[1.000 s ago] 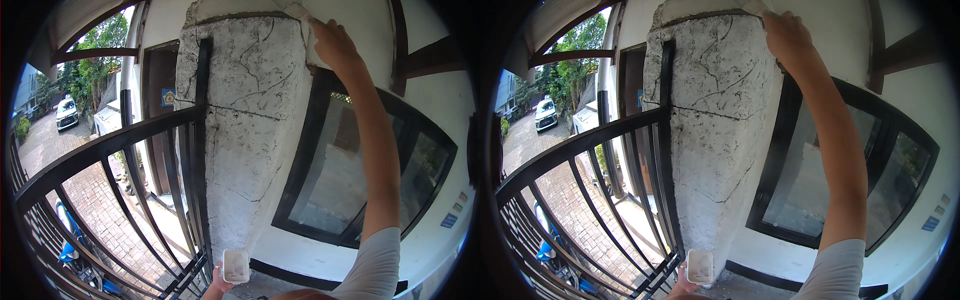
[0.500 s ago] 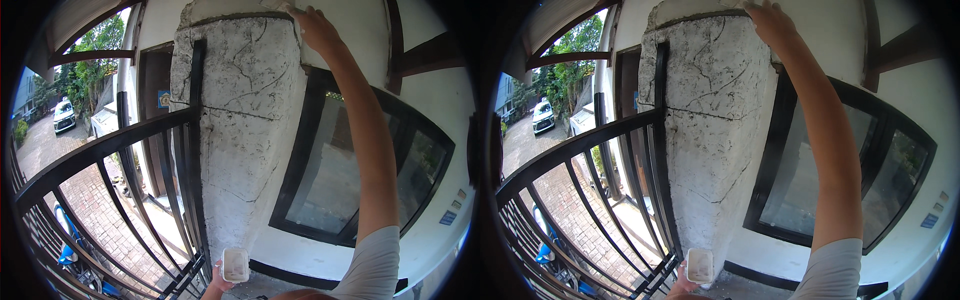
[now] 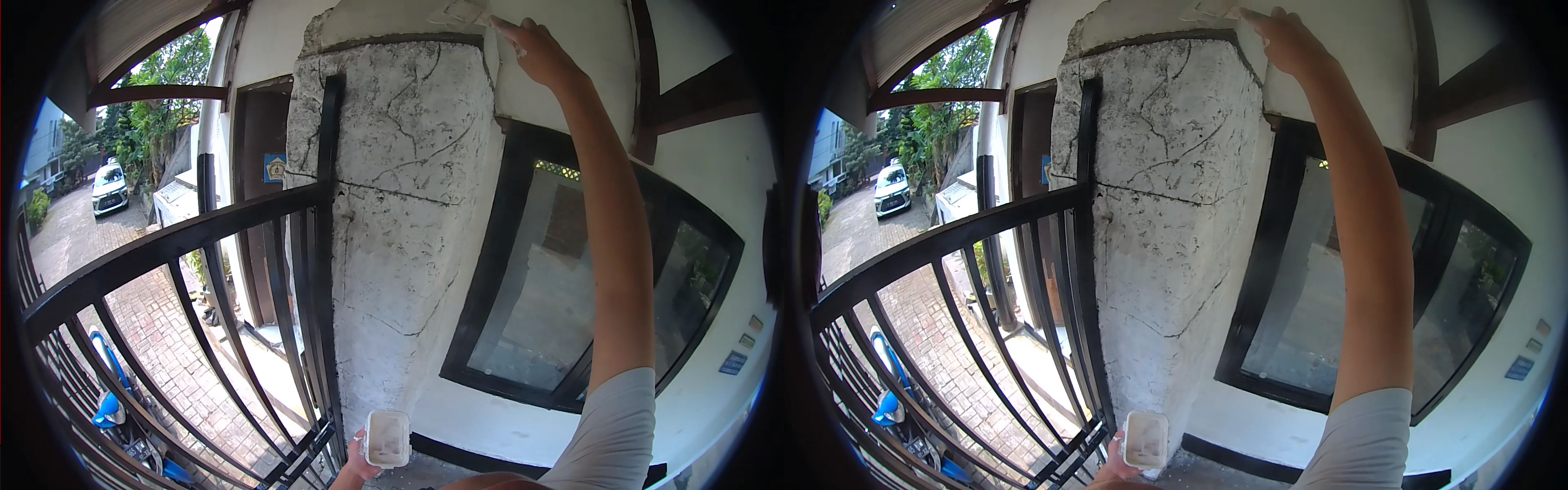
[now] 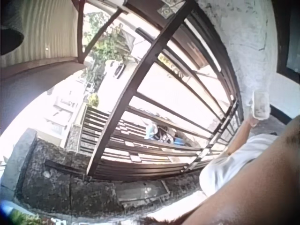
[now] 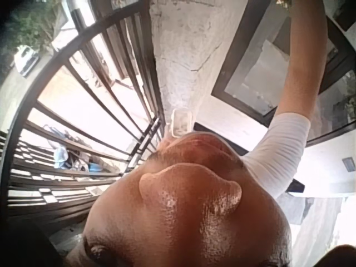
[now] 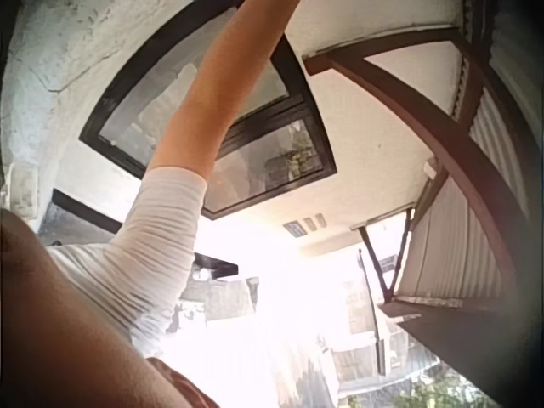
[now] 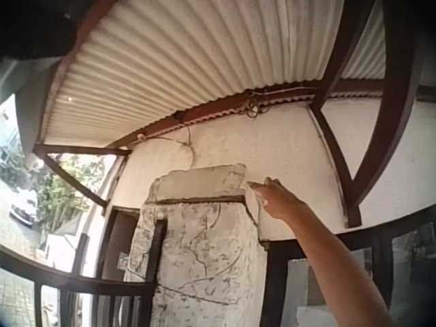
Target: The person applies putty from a small container to a damaged exterior wall post using a putty knife.
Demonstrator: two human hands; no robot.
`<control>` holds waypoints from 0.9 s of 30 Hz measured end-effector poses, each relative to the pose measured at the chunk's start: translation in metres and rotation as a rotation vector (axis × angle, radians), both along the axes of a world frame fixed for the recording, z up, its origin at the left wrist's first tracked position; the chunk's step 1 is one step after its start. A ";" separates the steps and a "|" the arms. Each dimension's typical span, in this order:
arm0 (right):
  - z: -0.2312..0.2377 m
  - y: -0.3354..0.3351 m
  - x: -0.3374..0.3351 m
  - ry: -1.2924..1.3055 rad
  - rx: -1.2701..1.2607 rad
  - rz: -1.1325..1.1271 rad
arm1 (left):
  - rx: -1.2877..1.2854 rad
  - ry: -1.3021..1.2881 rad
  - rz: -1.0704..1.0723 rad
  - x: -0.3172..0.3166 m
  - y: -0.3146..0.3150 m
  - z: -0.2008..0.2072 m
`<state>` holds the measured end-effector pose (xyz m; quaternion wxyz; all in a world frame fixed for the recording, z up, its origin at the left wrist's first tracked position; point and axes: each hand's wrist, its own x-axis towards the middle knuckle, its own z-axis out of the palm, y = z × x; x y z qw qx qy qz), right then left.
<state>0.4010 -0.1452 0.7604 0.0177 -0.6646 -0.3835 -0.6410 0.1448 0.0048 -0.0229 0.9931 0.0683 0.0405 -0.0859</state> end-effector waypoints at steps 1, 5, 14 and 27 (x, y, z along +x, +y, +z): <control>-0.001 -0.001 0.000 -0.026 -0.003 -0.001 | 0.036 0.064 0.005 0.000 0.000 0.000; -0.005 -0.019 -0.014 0.195 -0.071 -0.131 | 0.054 0.039 0.036 -0.004 -0.004 0.008; 0.012 -0.019 -0.047 0.080 -0.086 -0.108 | -0.023 -0.096 0.063 -0.032 -0.004 0.039; 0.005 -0.030 -0.050 0.014 -0.118 0.048 | -0.127 -0.124 -0.005 -0.026 -0.006 0.021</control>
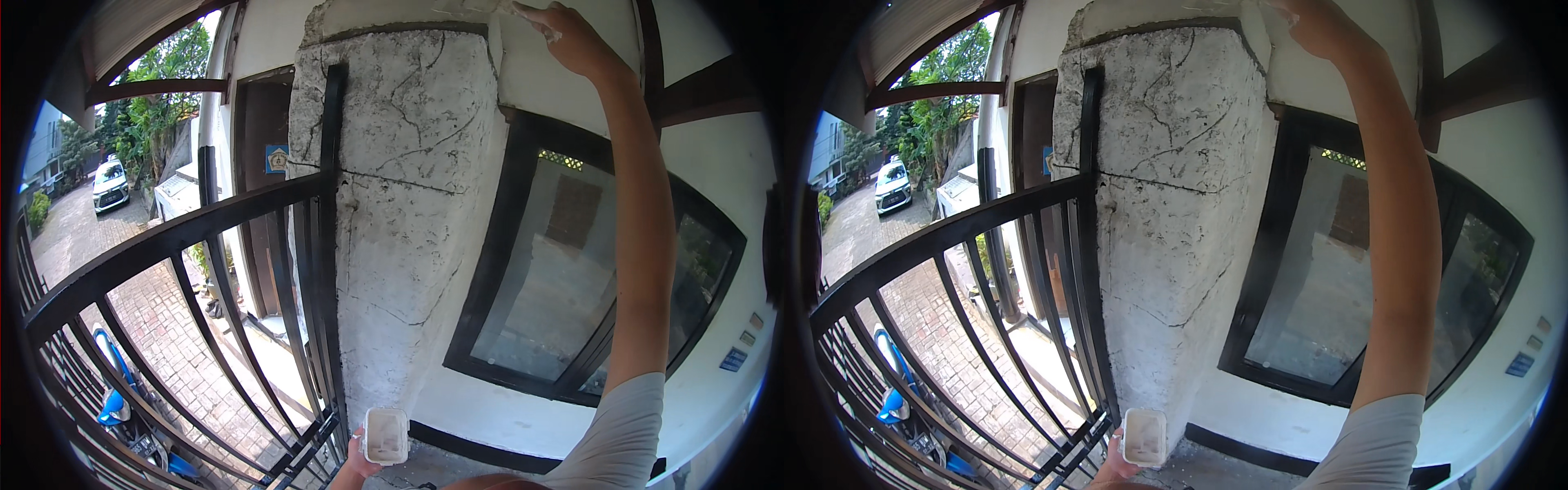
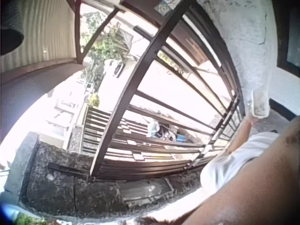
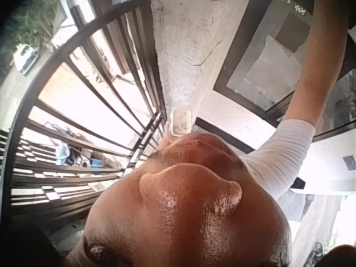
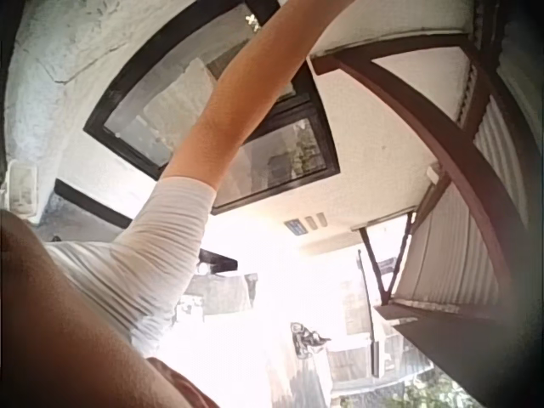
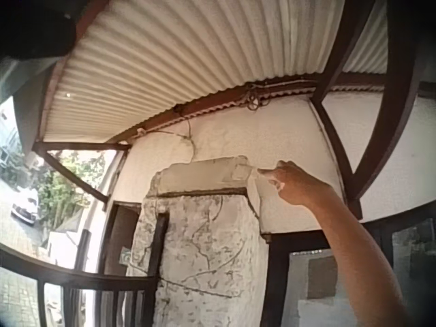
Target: The person applies putty from a small container to a damaged exterior wall post using a putty knife.
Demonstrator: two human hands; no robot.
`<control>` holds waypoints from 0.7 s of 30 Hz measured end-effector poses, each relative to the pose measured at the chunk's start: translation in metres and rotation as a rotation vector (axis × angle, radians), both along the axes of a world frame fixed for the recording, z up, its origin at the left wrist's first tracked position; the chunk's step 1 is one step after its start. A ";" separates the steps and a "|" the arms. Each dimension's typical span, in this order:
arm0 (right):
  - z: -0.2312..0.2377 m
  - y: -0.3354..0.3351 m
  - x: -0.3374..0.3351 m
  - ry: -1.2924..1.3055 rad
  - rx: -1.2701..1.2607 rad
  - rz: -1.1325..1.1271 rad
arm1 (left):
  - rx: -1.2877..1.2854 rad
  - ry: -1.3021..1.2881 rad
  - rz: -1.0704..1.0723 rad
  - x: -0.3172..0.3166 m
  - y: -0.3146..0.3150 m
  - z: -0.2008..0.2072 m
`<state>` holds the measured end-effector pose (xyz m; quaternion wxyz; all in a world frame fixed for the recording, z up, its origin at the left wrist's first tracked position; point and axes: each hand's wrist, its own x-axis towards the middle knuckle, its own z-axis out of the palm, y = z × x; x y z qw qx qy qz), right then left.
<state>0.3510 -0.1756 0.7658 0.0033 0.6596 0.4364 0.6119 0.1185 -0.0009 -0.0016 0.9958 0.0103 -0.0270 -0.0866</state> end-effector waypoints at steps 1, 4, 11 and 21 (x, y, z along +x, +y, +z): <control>0.003 -0.005 -0.011 0.208 -0.005 -0.275 | 0.060 -0.004 0.009 0.000 -0.001 -0.003; -0.003 0.023 -0.008 0.150 0.002 -0.222 | 0.195 0.106 0.023 0.009 -0.005 -0.017; 0.017 -0.015 0.047 0.091 -0.007 -0.138 | -0.104 -0.052 -0.087 0.020 0.003 -0.037; -0.012 0.001 0.028 0.808 0.199 0.638 | -0.060 -0.018 -0.032 0.014 0.007 -0.009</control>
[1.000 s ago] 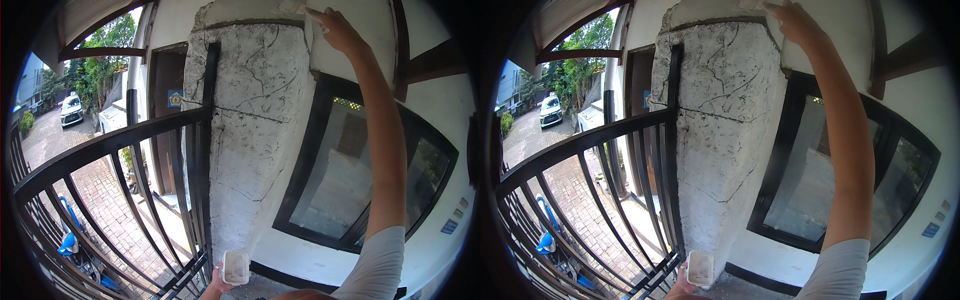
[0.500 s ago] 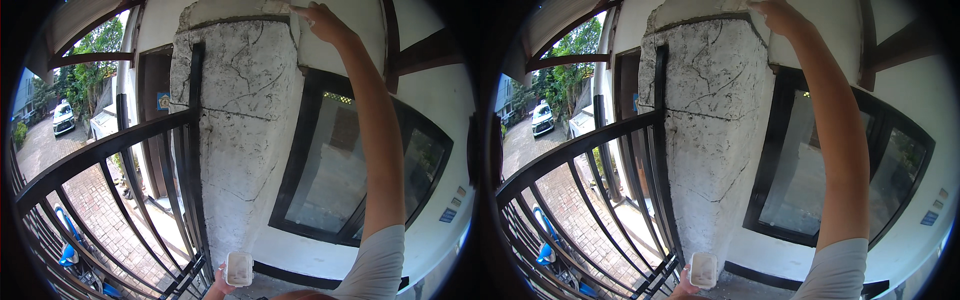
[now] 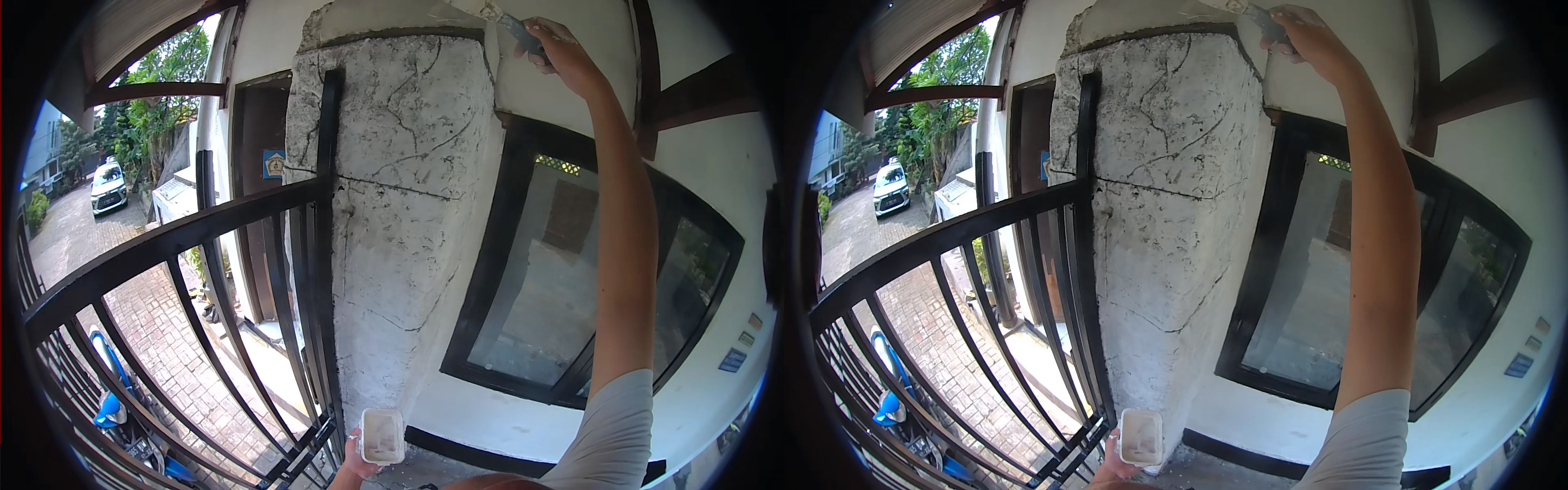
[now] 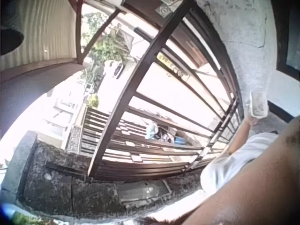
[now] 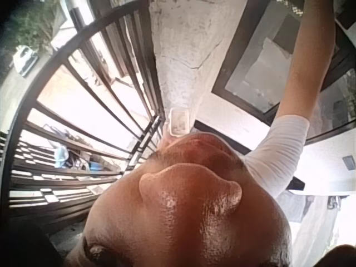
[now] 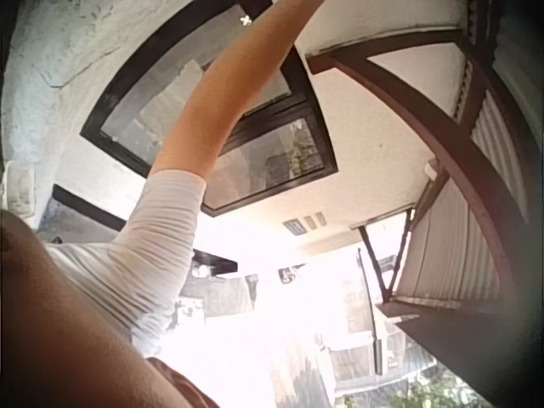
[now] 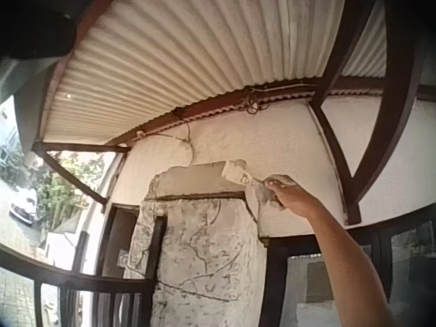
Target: The person applies putty from a small container to a damaged exterior wall post using a putty knife.
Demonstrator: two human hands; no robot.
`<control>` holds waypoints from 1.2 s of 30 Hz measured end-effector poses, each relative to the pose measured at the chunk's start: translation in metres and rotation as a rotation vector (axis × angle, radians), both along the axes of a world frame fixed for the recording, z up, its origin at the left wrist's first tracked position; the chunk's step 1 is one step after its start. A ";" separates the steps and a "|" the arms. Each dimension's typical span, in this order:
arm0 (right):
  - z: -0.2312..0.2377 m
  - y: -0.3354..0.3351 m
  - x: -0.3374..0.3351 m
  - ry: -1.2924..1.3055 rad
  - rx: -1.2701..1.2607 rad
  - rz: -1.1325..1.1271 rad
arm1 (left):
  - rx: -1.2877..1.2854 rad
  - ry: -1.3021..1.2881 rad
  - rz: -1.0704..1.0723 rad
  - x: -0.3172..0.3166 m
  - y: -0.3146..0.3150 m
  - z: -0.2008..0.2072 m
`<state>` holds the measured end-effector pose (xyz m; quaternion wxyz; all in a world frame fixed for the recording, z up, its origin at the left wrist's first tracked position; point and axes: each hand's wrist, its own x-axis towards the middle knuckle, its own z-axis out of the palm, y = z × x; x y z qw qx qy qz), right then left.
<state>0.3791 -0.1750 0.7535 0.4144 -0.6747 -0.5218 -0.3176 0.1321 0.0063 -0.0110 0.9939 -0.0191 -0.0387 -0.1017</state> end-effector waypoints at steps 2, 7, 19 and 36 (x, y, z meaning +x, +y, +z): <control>0.001 0.011 0.005 0.004 0.016 -0.053 | 0.115 0.081 0.046 0.004 -0.001 0.002; 0.024 0.027 0.037 -0.168 0.052 -0.436 | 0.063 0.040 0.032 0.005 -0.006 0.005; 0.006 -0.025 -0.016 -0.201 0.253 -0.443 | 0.241 0.148 0.102 0.010 0.001 -0.003; -0.012 0.025 0.018 -0.735 -0.256 -1.028 | 0.055 0.086 0.025 0.012 0.000 -0.005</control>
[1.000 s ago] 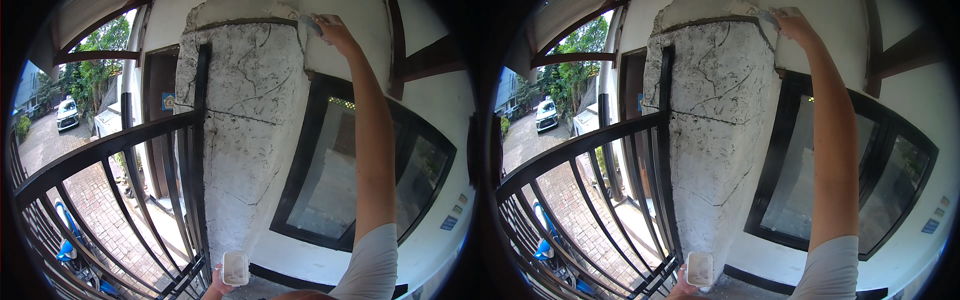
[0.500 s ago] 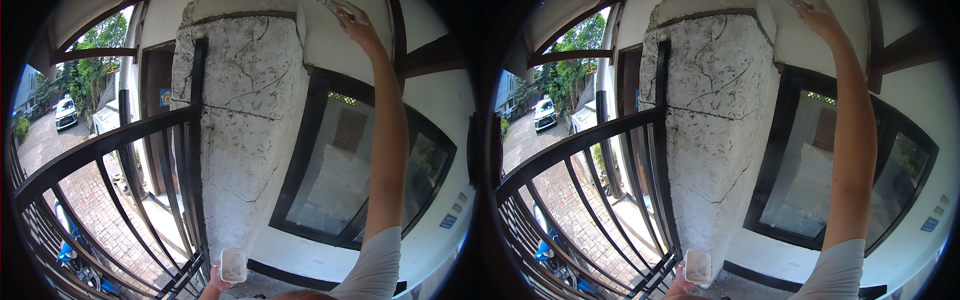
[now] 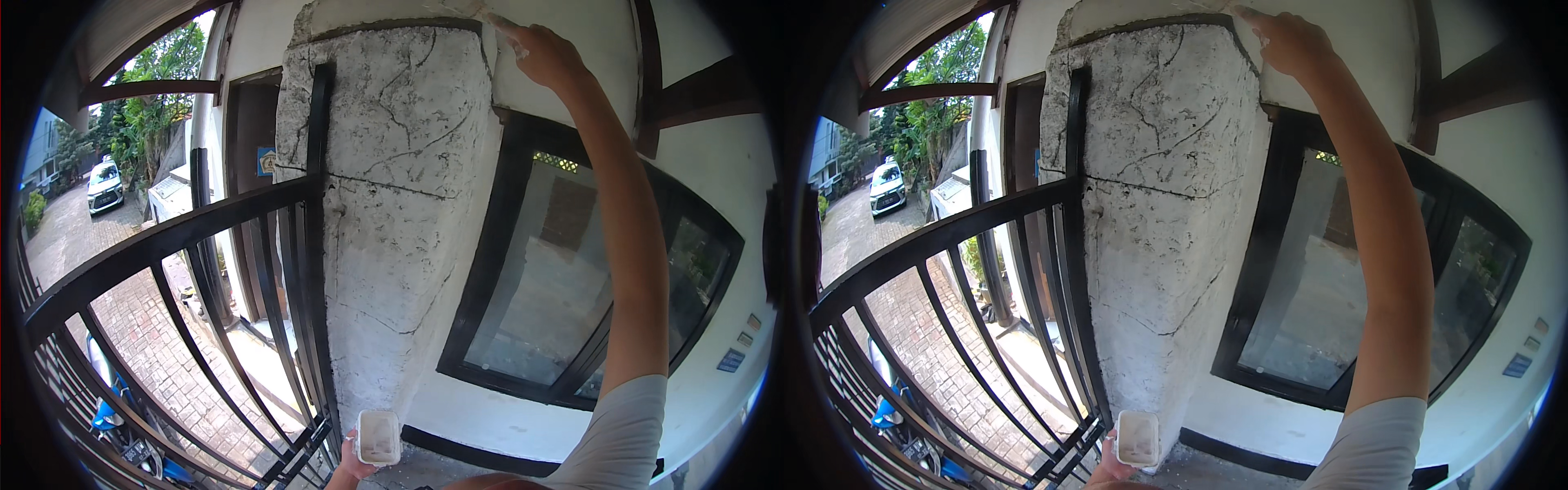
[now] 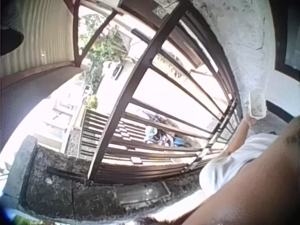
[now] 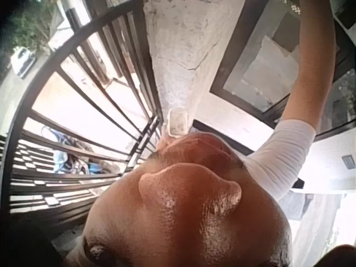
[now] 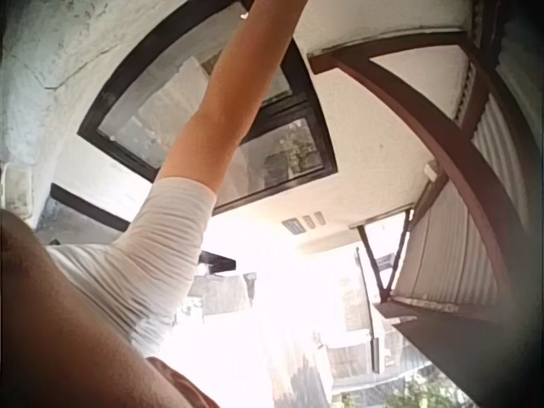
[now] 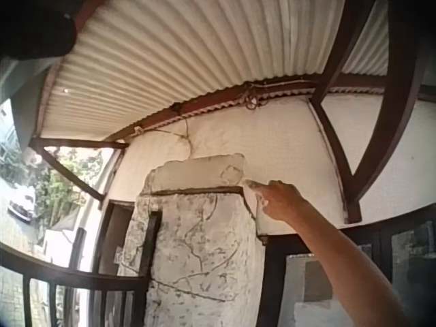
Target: The person applies putty from a small container to a damaged exterior wall post using a putty knife.
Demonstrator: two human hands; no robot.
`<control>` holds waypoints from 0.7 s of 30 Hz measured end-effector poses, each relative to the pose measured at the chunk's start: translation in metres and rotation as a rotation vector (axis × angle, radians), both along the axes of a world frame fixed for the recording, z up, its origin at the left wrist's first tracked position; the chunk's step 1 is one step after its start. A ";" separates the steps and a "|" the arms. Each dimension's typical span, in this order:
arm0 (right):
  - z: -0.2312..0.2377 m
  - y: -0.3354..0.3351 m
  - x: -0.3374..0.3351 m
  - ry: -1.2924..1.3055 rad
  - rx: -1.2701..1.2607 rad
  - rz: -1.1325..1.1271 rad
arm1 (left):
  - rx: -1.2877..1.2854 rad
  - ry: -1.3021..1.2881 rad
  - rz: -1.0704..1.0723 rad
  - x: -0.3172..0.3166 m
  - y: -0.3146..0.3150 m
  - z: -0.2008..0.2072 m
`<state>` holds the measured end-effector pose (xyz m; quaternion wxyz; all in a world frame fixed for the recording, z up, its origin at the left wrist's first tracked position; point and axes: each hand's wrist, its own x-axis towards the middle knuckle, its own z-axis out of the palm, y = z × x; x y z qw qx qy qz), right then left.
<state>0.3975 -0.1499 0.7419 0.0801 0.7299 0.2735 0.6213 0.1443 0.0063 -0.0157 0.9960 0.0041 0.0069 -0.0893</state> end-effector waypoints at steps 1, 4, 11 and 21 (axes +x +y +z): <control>0.003 0.000 -0.007 0.042 -0.003 -0.031 | -0.048 -0.064 -0.011 -0.001 0.001 0.000; 0.004 -0.006 -0.021 0.208 -0.007 0.010 | -0.134 -0.089 -0.030 -0.003 0.004 -0.001; 0.019 -0.032 -0.032 0.143 -0.102 0.251 | 0.179 0.005 0.073 -0.023 0.003 0.004; 0.003 0.027 -0.057 0.346 0.368 0.769 | 0.099 -0.015 0.063 -0.027 0.009 -0.007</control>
